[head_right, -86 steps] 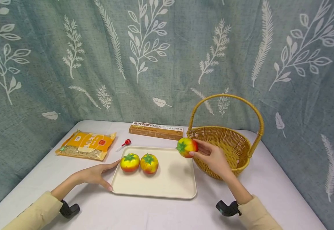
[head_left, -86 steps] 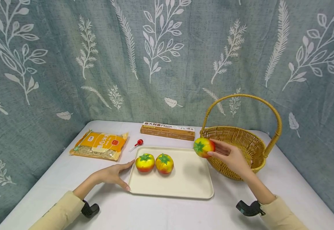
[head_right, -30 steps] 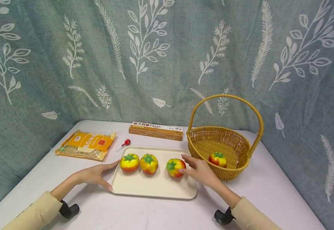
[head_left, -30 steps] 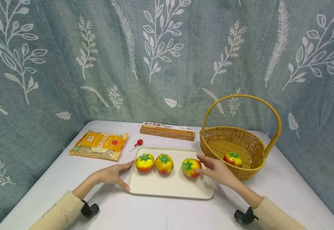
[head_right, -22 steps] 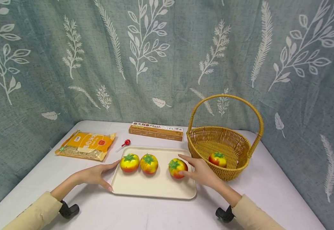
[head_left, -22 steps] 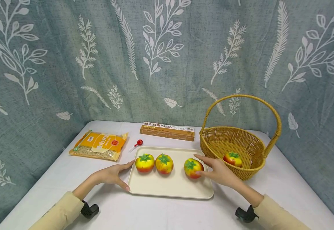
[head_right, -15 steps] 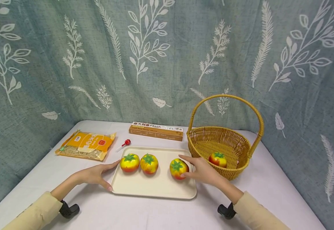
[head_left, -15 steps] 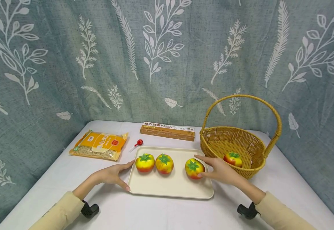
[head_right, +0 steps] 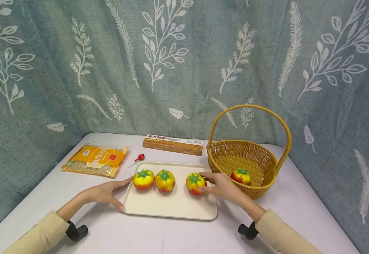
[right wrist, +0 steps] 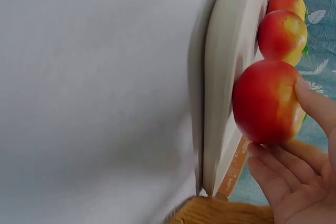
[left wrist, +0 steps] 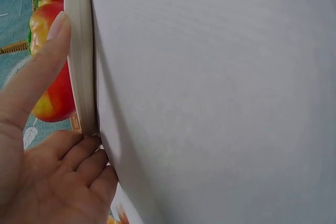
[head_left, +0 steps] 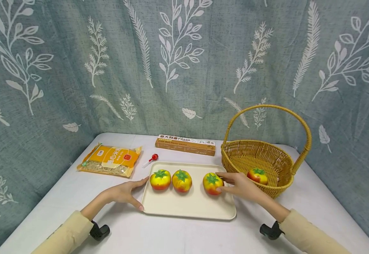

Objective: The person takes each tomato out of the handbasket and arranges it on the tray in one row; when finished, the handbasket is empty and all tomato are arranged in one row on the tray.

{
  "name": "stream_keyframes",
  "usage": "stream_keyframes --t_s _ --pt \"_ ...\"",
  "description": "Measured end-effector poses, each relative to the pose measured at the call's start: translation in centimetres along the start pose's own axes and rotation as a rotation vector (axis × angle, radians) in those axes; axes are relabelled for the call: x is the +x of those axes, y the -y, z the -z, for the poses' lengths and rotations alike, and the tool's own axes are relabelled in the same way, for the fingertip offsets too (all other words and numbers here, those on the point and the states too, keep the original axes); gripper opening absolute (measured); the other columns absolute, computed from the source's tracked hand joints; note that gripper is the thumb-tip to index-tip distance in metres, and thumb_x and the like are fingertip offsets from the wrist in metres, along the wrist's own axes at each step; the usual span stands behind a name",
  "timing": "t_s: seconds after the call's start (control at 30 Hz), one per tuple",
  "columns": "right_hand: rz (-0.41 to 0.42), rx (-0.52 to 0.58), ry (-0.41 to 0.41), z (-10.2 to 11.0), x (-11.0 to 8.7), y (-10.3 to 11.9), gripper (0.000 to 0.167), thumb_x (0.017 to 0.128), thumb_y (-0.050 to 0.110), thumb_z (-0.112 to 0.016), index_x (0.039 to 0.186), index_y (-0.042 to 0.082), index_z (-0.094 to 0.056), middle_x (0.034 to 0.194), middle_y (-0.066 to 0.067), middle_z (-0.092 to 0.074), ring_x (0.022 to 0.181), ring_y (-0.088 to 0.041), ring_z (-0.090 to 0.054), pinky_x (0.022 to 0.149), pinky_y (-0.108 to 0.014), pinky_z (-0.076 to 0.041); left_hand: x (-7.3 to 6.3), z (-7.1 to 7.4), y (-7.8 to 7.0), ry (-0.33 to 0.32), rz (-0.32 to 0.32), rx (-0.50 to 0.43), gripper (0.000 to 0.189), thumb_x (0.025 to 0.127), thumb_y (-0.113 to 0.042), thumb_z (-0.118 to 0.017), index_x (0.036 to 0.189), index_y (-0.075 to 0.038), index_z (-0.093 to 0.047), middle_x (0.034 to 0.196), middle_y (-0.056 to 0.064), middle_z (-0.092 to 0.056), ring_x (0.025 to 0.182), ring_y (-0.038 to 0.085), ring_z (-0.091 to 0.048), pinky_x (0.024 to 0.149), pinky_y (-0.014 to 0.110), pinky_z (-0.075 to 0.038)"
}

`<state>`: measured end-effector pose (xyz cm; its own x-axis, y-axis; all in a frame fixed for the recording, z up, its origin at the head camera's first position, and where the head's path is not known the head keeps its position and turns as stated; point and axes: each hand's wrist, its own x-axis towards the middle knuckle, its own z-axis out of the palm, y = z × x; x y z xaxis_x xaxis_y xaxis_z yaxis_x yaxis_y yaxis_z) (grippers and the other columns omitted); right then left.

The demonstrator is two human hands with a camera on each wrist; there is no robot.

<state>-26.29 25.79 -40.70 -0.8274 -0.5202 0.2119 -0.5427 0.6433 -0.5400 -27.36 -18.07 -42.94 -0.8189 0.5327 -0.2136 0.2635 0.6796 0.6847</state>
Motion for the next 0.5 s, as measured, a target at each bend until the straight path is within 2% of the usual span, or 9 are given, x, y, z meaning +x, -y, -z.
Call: stream_keyframes --t_s 0.1,0.33,0.5 --pt "-0.014 0.03 -0.027 -0.6 0.4 0.0 0.058 0.086 0.034 -0.073 0.13 -0.001 -0.059 0.126 -0.018 -0.062 0.108 -0.031 -0.063 0.089 -0.038 -0.052 0.0 0.0 0.0 -0.001 0.009 0.002 0.111 0.067 -0.035 -0.088 0.153 -0.009 -0.024 0.156 0.019 -0.024 0.142 0.038 -0.02 0.112 0.06 -0.016" --pt "0.012 0.068 -0.05 -1.7 1.2 0.3 0.054 0.087 0.026 -0.072 0.128 -0.006 -0.058 0.123 -0.023 -0.062 0.104 -0.034 -0.065 0.087 -0.037 -0.053 0.0 0.0 0.0 0.003 0.015 -0.004 0.111 0.067 -0.035 -0.088 0.153 -0.009 -0.024 0.156 0.019 -0.024 0.143 0.037 -0.02 0.112 0.06 -0.016" --pt "-0.016 0.081 -0.049 -2.2 1.5 0.7 0.054 0.087 0.025 -0.072 0.129 -0.005 -0.058 0.122 -0.024 -0.062 0.103 -0.035 -0.065 0.086 -0.037 -0.054 0.0 0.0 0.0 -0.002 0.013 -0.002 0.111 0.067 -0.036 -0.088 0.153 -0.009 -0.025 0.156 0.019 -0.025 0.142 0.038 -0.02 0.112 0.06 -0.016"
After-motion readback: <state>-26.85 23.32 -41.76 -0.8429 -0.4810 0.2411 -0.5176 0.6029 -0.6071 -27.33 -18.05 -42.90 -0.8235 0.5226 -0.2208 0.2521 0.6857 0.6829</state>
